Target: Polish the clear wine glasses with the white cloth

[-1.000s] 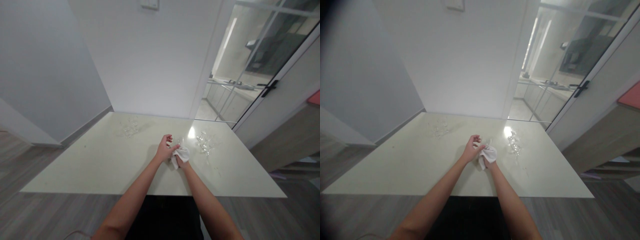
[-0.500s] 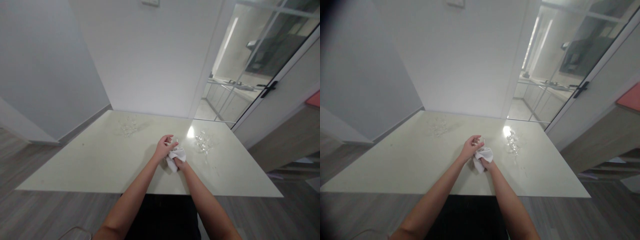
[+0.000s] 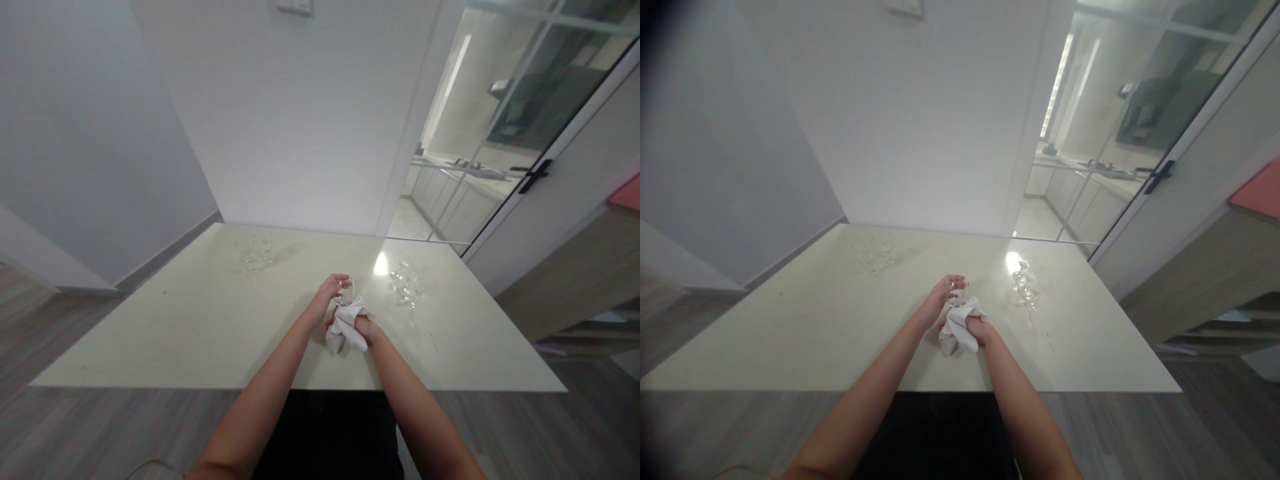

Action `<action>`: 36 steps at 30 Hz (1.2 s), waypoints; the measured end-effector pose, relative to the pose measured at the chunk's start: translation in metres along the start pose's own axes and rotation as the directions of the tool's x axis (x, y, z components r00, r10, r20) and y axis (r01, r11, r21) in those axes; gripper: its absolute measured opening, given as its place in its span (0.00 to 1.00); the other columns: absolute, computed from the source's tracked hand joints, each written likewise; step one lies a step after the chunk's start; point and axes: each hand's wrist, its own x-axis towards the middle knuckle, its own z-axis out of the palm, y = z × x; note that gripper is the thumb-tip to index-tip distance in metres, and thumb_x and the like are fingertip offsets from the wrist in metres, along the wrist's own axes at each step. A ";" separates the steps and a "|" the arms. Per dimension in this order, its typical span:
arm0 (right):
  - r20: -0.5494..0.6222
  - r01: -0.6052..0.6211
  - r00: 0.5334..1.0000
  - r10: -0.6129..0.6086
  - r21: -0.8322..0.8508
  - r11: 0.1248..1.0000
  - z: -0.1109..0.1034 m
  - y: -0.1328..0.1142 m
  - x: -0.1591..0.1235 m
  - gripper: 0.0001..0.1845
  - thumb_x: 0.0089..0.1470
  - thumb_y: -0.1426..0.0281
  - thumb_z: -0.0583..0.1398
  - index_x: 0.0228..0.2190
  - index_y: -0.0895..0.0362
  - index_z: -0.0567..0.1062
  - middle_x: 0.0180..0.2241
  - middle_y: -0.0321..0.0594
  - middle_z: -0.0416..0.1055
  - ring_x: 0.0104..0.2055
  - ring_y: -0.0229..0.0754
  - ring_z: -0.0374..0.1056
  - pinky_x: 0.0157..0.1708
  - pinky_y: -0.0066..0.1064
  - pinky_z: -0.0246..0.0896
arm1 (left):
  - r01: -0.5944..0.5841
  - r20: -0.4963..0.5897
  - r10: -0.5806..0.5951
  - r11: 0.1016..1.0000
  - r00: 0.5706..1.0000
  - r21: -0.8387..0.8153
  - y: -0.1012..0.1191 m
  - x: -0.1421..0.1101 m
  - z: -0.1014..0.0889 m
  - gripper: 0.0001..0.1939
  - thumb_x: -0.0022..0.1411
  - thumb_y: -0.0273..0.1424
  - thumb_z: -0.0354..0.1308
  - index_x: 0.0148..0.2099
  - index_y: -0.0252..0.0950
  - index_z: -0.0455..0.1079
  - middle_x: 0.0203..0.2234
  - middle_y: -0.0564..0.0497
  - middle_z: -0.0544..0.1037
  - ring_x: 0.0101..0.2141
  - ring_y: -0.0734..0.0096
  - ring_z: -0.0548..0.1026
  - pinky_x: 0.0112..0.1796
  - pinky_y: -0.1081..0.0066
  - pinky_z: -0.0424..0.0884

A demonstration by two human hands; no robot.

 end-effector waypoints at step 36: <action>-0.240 0.189 0.962 -0.134 0.223 0.956 0.003 -0.021 0.013 0.15 0.36 0.63 0.68 0.30 0.53 0.75 0.30 0.39 0.77 0.44 0.49 0.73 0.45 0.38 0.71 | -0.571 0.333 0.473 0.570 0.816 0.591 0.022 -0.030 0.007 0.33 0.56 0.42 0.67 0.61 0.39 0.64 0.54 0.42 0.75 0.54 0.59 0.73 0.55 0.59 0.68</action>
